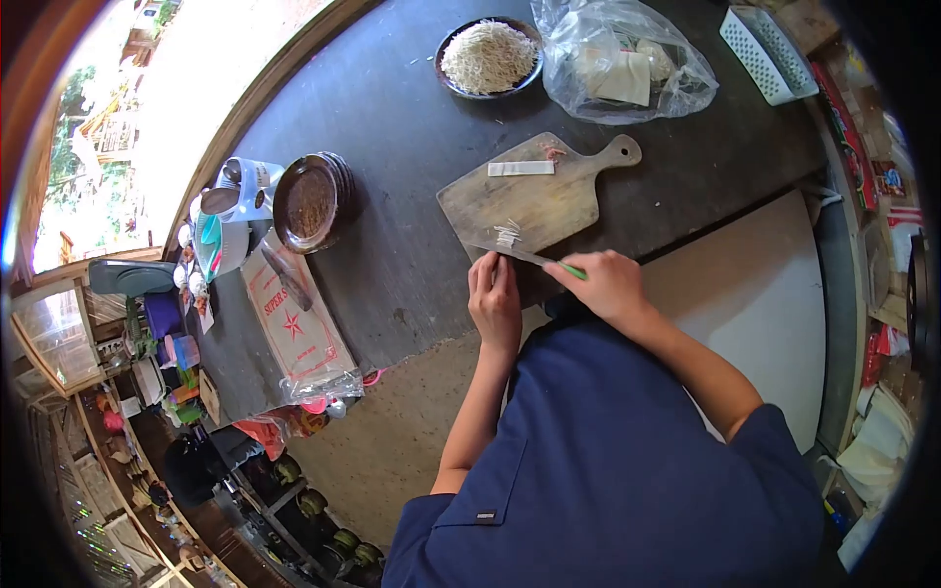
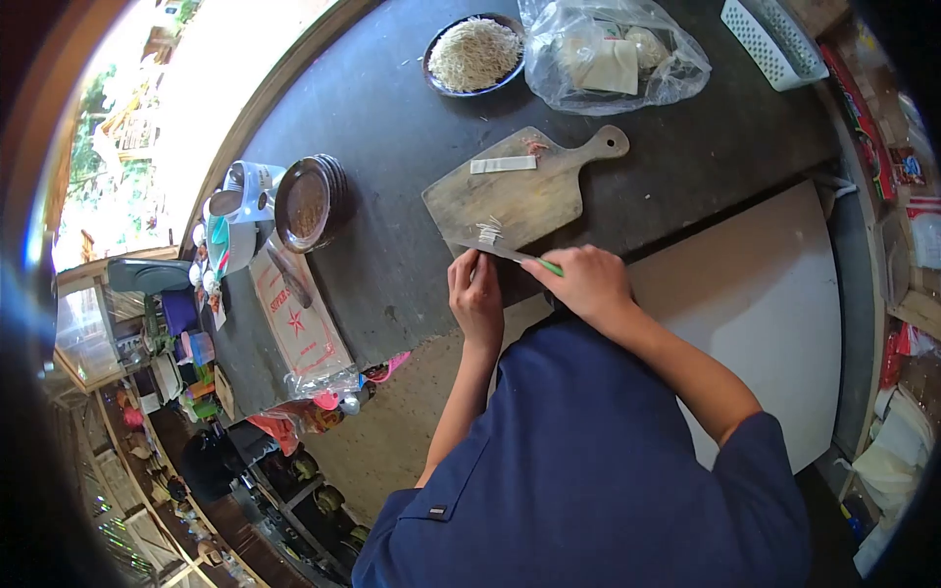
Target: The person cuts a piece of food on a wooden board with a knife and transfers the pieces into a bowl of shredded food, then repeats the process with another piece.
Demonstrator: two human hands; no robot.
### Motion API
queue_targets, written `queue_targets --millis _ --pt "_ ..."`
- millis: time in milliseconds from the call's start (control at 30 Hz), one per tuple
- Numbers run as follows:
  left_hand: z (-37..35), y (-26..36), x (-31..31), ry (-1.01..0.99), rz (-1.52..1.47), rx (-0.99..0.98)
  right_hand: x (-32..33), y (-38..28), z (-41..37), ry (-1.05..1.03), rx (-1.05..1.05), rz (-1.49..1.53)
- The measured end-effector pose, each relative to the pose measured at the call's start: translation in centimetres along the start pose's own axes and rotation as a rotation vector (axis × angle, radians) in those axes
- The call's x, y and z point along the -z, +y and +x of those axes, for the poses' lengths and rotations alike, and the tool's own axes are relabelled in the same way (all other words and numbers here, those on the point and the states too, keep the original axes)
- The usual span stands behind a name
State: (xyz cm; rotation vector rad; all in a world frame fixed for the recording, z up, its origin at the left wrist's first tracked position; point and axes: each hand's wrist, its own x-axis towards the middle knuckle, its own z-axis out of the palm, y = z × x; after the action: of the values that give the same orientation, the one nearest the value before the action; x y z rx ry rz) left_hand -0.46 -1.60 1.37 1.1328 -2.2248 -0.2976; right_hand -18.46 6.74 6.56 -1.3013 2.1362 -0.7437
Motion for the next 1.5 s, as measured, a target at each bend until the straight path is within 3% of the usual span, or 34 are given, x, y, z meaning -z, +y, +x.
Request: queue_targets --millis 133,333,500,667,833,900,1000,1133,1267,1500 --pt "0.0 0.1 0.0 0.023 -0.004 -0.005 2.5 0.4 -1.2 -0.144 -0.109 -0.061" --pt "0.4 0.4 0.1 0.035 0.0 0.008 0.4 0.2 0.1 -0.032 0.002 0.014" --pt "0.5 0.5 0.0 0.043 -0.027 -0.002 1.9 0.6 -1.2 -0.114 -0.113 -0.073" --pt "0.3 0.4 0.1 0.044 -0.02 0.0 0.3 0.2 0.3 -0.065 -0.041 -0.009" --pt "0.2 0.2 -0.2 0.065 -0.028 -0.014 2.2 0.4 -1.2 -0.149 -0.134 -0.078" --pt "0.2 0.5 -0.2 0.045 -0.021 -0.008 0.0 0.5 0.2 -0.046 -0.036 -0.013" --pt "0.3 0.4 0.1 0.047 0.003 -0.011 0.7 -0.2 0.5 -0.074 -0.01 -0.021" --pt "0.0 0.4 -0.2 0.052 -0.027 0.005 3.4 0.1 -1.7 -0.128 -0.095 -0.048" --pt "-0.1 0.6 0.0 0.049 -0.014 -0.004 -0.3 0.8 0.1 -0.062 -0.028 -0.007" --pt "0.1 0.2 -0.2 0.061 -0.017 -0.016 1.7 0.3 -1.5 -0.093 -0.053 -0.025"
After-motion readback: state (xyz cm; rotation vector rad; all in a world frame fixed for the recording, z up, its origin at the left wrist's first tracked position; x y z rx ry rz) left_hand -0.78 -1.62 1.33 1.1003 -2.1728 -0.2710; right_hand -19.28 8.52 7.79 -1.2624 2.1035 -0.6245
